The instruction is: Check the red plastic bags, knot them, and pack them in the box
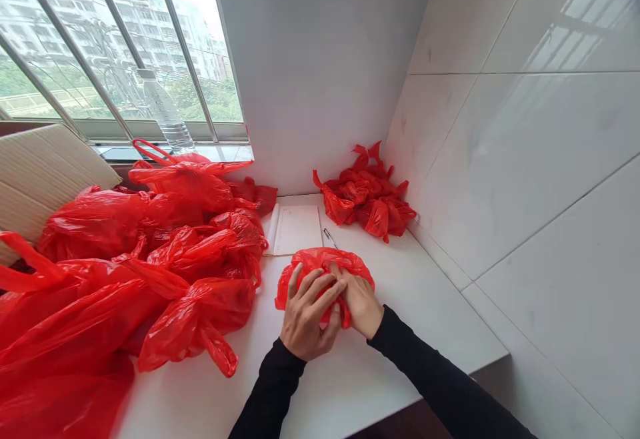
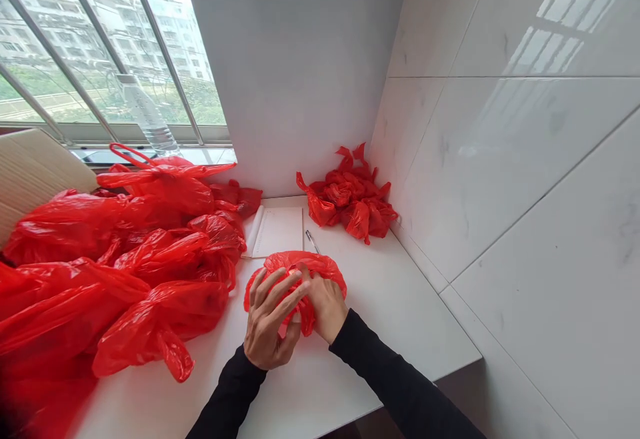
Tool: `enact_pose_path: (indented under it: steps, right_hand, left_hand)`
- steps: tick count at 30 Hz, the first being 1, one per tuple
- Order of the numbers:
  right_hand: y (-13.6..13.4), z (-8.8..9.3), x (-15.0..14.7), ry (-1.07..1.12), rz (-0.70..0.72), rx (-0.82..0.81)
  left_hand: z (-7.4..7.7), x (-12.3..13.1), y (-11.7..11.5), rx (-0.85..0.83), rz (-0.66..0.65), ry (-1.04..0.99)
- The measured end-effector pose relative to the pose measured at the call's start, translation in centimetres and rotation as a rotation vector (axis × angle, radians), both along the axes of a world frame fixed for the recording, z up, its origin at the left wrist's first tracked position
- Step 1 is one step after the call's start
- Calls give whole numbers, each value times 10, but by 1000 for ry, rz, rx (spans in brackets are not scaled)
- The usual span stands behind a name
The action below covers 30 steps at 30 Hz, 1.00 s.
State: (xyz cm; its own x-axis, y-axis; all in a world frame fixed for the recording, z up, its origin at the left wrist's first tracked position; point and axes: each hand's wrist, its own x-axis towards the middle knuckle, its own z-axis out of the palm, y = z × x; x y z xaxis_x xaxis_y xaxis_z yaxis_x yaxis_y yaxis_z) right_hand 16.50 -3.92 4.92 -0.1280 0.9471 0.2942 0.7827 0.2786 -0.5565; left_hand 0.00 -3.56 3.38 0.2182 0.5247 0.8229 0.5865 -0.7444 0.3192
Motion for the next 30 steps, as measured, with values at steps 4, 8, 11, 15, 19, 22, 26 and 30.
enact_pose_path:
  steps: [4, 8, 11, 15, 19, 22, 26, 30]
  right_hand:
    - [15, -15, -2, -217, -107, -113]
    - [27, -30, -2, -188, -214, -122]
    - [28, -35, -1, -145, -230, -103]
    - [21, -33, 3, -80, -184, -38]
    - [20, -33, 7, 2, -147, 57]
    - [24, -41, 10, -3, -209, -7]
    - [29, -49, 12, 2, -251, -50]
    - [31, -47, 15, 14, -258, -74]
  left_hand:
    - [-5, -8, 16, -56, 211, 133]
    - [-19, -22, 31, -120, 419, 102]
    - [-26, -24, 34, -164, 451, 147]
    - [-33, -19, 35, -209, 447, 175]
    - [-36, -16, 36, -238, 438, 152]
    - [-36, -15, 35, -253, 445, 144]
    - [-34, -7, 32, -271, 420, 209]
    - [-36, 3, 31, -288, 334, 331]
